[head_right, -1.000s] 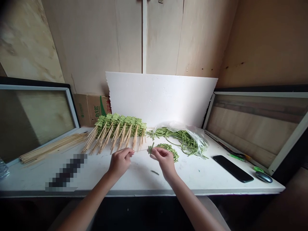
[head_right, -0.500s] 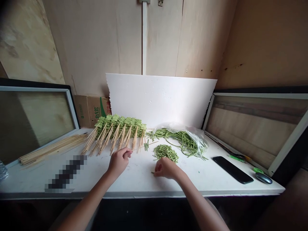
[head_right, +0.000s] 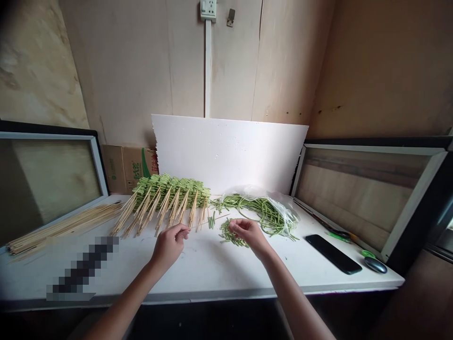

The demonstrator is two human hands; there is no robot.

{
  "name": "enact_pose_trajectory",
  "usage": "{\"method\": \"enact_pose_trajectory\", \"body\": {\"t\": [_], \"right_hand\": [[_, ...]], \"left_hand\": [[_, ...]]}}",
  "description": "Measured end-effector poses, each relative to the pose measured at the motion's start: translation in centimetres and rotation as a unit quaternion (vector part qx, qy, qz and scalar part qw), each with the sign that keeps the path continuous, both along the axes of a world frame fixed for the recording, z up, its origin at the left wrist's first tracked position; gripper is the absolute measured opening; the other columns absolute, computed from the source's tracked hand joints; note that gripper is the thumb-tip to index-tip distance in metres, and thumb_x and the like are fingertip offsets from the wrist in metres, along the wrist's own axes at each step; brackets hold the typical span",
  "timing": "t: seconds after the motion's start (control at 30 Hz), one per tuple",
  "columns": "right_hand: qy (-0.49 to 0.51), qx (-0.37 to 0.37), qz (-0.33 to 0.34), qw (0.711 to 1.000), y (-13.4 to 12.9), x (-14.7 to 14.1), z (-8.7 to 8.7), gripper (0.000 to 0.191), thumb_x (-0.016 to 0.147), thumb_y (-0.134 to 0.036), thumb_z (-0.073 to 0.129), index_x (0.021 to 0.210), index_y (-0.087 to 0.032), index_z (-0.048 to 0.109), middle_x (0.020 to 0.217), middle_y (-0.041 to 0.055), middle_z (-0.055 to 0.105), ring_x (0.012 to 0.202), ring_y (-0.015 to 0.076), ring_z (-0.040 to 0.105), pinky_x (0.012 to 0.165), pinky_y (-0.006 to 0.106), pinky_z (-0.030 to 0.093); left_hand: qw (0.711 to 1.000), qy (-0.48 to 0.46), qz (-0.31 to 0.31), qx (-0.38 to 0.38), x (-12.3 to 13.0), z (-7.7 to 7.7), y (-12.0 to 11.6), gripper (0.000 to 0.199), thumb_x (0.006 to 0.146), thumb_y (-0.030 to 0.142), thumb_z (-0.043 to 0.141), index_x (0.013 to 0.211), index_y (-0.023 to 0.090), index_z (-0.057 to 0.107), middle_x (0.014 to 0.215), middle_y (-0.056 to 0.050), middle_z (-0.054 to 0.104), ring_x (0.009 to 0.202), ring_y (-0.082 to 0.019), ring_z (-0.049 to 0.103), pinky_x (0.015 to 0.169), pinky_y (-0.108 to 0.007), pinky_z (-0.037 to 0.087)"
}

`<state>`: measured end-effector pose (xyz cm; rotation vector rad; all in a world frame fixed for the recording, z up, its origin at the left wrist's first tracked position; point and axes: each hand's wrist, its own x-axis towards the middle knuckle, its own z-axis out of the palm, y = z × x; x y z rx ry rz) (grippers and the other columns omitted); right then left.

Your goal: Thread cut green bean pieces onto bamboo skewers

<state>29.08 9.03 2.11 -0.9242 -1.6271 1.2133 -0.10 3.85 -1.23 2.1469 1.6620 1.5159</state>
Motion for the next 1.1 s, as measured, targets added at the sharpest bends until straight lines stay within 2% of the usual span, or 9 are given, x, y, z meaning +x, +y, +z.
{"method": "enact_pose_trajectory", "body": {"t": [0.13,0.23,0.37,0.5,0.8,1.1], "right_hand": [[0.135,-0.063,0.016,0.989,-0.2,-0.2,0.2,0.031,0.081,-0.05,0.08,0.089,-0.02,0.075,0.092,0.0049,0.076,0.083,0.016,0.069,0.068,0.023,0.054],[0.189,-0.093,0.021,0.977,-0.4,-0.6,0.3,0.032,0.082,-0.05,0.079,0.095,-0.021,0.077,0.104,0.0083,0.078,0.091,0.0188,0.073,0.075,0.025,0.058],[0.185,-0.093,0.023,0.978,-0.4,-1.0,0.1,0.035,0.084,-0.051,0.077,0.101,-0.02,0.077,0.114,0.0114,0.077,0.105,0.0237,0.073,0.08,0.028,0.061],[0.17,-0.089,0.023,0.981,-0.2,-1.0,-0.2,0.036,0.087,-0.05,0.074,0.104,-0.018,0.077,0.117,0.0121,0.077,0.107,0.0239,0.073,0.081,0.028,0.062],[0.188,-0.096,0.01,0.977,0.2,-0.8,-0.6,0.033,0.083,-0.047,0.079,0.1,-0.019,0.078,0.114,0.0124,0.078,0.109,0.0254,0.073,0.077,0.027,0.062],[0.191,-0.08,-0.01,0.978,0.5,-0.9,-0.9,0.032,0.078,-0.047,0.083,0.094,-0.02,0.079,0.109,0.0118,0.079,0.114,0.0299,0.072,0.081,0.032,0.062]], "left_hand": [[1.0,0.007,-0.001,0.004,0.1,-0.1,-0.1,0.023,0.09,0.012,0.051,0.085,0.021,0.071,0.072,-0.001,0.073,0.067,-0.017,0.067,0.066,-0.025,0.047],[1.0,0.011,-0.004,0.008,0.1,-0.1,-0.1,0.024,0.089,0.009,0.051,0.085,0.021,0.071,0.071,0.0,0.073,0.066,-0.017,0.067,0.065,-0.025,0.047],[1.0,0.016,-0.002,0.009,0.2,-0.1,-0.1,0.023,0.088,0.01,0.052,0.084,0.022,0.071,0.07,0.0,0.073,0.065,-0.017,0.067,0.065,-0.025,0.047],[1.0,0.015,-0.004,-0.002,0.3,-0.2,-0.2,0.023,0.088,0.01,0.052,0.084,0.022,0.071,0.071,0.0,0.073,0.066,-0.017,0.068,0.065,-0.024,0.047],[1.0,0.011,-0.011,-0.006,0.3,-0.1,-0.2,0.024,0.089,0.009,0.051,0.084,0.022,0.071,0.072,0.0,0.073,0.068,-0.018,0.069,0.066,-0.025,0.048],[1.0,0.018,-0.003,-0.004,0.4,-0.4,-0.2,0.025,0.086,0.007,0.052,0.082,0.022,0.071,0.072,0.0,0.075,0.068,-0.017,0.069,0.064,-0.025,0.047]]}}
